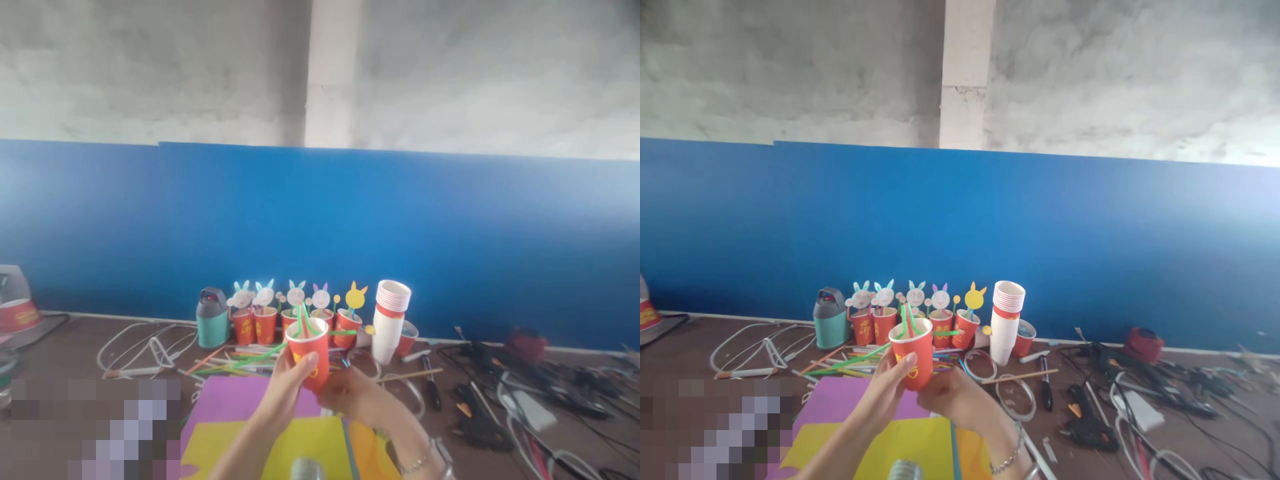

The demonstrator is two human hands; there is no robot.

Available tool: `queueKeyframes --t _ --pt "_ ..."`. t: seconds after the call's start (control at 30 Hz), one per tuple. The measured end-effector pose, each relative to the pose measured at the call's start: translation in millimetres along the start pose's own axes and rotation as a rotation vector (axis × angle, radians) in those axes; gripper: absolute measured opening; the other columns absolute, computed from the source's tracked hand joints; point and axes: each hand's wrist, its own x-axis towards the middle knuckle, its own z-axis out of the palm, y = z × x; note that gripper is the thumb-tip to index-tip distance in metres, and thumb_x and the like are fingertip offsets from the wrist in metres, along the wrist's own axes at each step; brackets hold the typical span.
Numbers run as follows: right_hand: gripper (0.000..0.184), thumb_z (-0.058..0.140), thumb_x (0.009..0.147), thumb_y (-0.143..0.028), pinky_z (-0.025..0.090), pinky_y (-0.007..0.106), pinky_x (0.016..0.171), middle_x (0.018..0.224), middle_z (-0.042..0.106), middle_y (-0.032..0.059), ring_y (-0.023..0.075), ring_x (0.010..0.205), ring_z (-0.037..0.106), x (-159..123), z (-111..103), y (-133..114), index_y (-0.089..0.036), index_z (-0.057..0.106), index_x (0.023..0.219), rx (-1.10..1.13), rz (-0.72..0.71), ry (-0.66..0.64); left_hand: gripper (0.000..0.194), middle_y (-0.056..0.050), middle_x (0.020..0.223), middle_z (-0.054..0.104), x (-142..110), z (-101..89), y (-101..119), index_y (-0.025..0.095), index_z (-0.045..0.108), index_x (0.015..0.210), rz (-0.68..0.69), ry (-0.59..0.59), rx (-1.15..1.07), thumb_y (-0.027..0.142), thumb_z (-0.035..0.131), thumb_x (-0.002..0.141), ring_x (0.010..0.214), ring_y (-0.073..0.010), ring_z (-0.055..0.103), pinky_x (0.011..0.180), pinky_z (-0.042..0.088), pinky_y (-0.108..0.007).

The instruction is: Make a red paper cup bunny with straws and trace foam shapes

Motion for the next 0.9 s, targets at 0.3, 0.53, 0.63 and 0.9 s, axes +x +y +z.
queueKeyframes --t 0.3,0.53,0.63,0.9 --pt "0.031 0.068 0.068 -0.048 0.052 0.036 0.069 0.075 0.07 0.0081 0.0254 0.077 0.064 10 -39 16 -0.018 0.072 0.073 0.085 -0.069 0.353 0.049 -0.005 0.081 0.066 -2 -3.8 6 0.016 0.065 0.103 -0.087 -0.231 0.174 0.035 0.08 0.061 0.069 -0.0144 0.056 0.061 0.045 -0.024" --pt "0.018 0.067 0.076 -0.032 0.048 0.033 0.08 0.09 0.065 0.0046 0.0206 0.087 0.06 -10 -42 -21 -0.02 0.071 0.09 0.058 -0.126 0.126 0.045 0.0 0.072 0.057 -10 -2.0 12 0.016 0.058 0.108 -0.24 -0.543 0.342 0.026 0.073 0.067 0.054 -0.0092 0.044 0.049 0.037 -0.022" --pt "0.013 0.07 0.074 -0.03 0.045 0.033 0.083 0.088 0.055 0.0021 0.0197 0.088 0.057 -8 -27 -24 -0.02 0.071 0.082 -0.064 -0.178 0.122 0.046 0.001 0.071 0.054 -11 -3.2 10 0.018 0.056 0.11 -0.229 -0.592 0.343 0.027 0.071 0.069 0.054 -0.0091 0.043 0.05 0.037 -0.022" --pt "0.012 0.07 0.074 -0.026 0.044 0.03 0.081 0.09 0.052 0.0015 0.0178 0.086 0.056 -7 -17 -27 -0.018 0.062 0.068 -0.086 -0.193 0.15 0.064 -0.003 0.088 0.058 -10 -5.8 3 0.018 0.047 0.12 -0.229 -0.645 0.273 0.024 0.076 0.064 0.066 -0.0117 0.051 0.056 0.041 -0.021"
